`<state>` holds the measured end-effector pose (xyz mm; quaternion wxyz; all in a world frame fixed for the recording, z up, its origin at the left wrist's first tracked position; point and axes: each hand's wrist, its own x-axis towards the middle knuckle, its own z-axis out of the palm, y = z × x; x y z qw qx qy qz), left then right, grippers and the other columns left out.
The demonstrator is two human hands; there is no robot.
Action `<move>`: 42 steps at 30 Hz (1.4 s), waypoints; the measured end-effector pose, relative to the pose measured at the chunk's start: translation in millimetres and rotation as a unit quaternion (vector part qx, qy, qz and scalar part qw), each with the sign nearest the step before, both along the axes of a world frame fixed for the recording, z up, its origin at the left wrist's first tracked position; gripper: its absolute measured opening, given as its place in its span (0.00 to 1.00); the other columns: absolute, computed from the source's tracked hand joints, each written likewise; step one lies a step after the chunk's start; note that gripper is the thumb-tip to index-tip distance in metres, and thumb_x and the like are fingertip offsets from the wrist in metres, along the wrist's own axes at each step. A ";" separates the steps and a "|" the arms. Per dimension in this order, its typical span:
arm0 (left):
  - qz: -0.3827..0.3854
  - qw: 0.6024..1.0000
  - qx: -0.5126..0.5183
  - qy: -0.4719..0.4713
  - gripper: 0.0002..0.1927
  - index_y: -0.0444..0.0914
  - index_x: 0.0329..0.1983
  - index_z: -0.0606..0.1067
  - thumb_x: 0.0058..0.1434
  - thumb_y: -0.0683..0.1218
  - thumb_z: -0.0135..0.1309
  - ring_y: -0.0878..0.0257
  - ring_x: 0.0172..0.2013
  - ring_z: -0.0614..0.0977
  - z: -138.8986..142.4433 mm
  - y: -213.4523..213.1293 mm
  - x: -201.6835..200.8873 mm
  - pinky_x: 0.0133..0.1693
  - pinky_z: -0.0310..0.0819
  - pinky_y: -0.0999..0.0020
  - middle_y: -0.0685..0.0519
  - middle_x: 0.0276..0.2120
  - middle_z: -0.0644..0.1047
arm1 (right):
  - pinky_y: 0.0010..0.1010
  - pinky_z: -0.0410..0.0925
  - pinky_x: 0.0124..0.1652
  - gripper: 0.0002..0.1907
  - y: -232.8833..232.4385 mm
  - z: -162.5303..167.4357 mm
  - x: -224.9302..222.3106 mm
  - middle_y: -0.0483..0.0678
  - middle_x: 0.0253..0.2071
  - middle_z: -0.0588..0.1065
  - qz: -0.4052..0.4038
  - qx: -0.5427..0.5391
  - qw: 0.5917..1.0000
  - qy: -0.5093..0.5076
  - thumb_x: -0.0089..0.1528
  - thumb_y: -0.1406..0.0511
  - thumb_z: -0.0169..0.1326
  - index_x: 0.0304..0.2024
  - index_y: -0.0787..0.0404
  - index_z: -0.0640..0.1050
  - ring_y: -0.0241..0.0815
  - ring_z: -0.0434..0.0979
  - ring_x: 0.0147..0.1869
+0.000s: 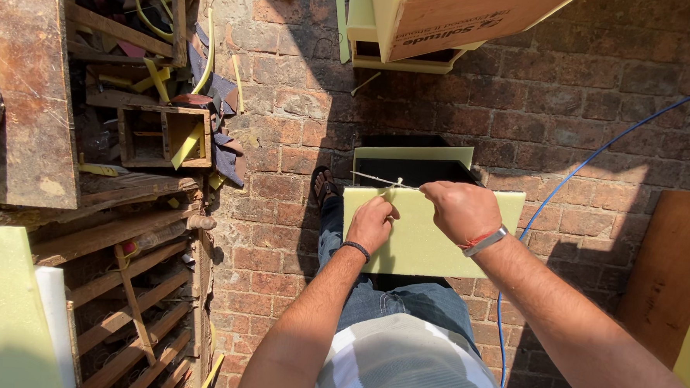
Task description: The person cuts yellow foam sheets with a hand saw and fits the cut foam pieces around a wooden box, pressing them into place along the box edges. They reposition the foam, saw additional pieces, and lay a foam sheet on a table with the saw resting on it.
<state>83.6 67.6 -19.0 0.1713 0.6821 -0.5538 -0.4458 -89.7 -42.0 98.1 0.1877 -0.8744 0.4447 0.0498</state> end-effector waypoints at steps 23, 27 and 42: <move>-0.018 0.997 0.070 0.027 0.12 0.42 0.38 0.81 0.59 0.34 0.52 0.61 0.43 0.80 6.3 -10.0 6.1 0.50 0.76 0.65 0.54 0.40 0.76 | 0.38 0.75 0.32 0.11 1.7 -27.9 -1.5 0.44 0.36 0.81 0.020 0.026 0.994 0.102 0.59 0.70 0.53 0.42 0.51 0.81 0.45 0.83 0.37; -0.008 0.999 0.046 0.022 0.11 0.42 0.37 0.81 0.57 0.34 0.53 0.61 0.43 0.80 4.6 -14.2 5.1 0.51 0.76 0.65 0.54 0.39 0.76 | 0.39 0.75 0.33 0.13 13.3 -21.5 -16.6 0.44 0.35 0.81 0.006 0.004 0.995 0.097 0.60 0.69 0.52 0.45 0.49 0.81 0.44 0.83 0.37; -0.025 0.998 0.064 0.016 0.12 0.42 0.39 0.82 0.58 0.34 0.53 0.59 0.42 0.80 3.9 -21.0 8.6 0.50 0.76 0.63 0.53 0.38 0.75 | 0.38 0.75 0.31 0.15 1.4 -26.6 -40.9 0.43 0.35 0.82 -0.005 -0.041 0.996 0.085 0.59 0.68 0.54 0.47 0.48 0.82 0.43 0.83 0.36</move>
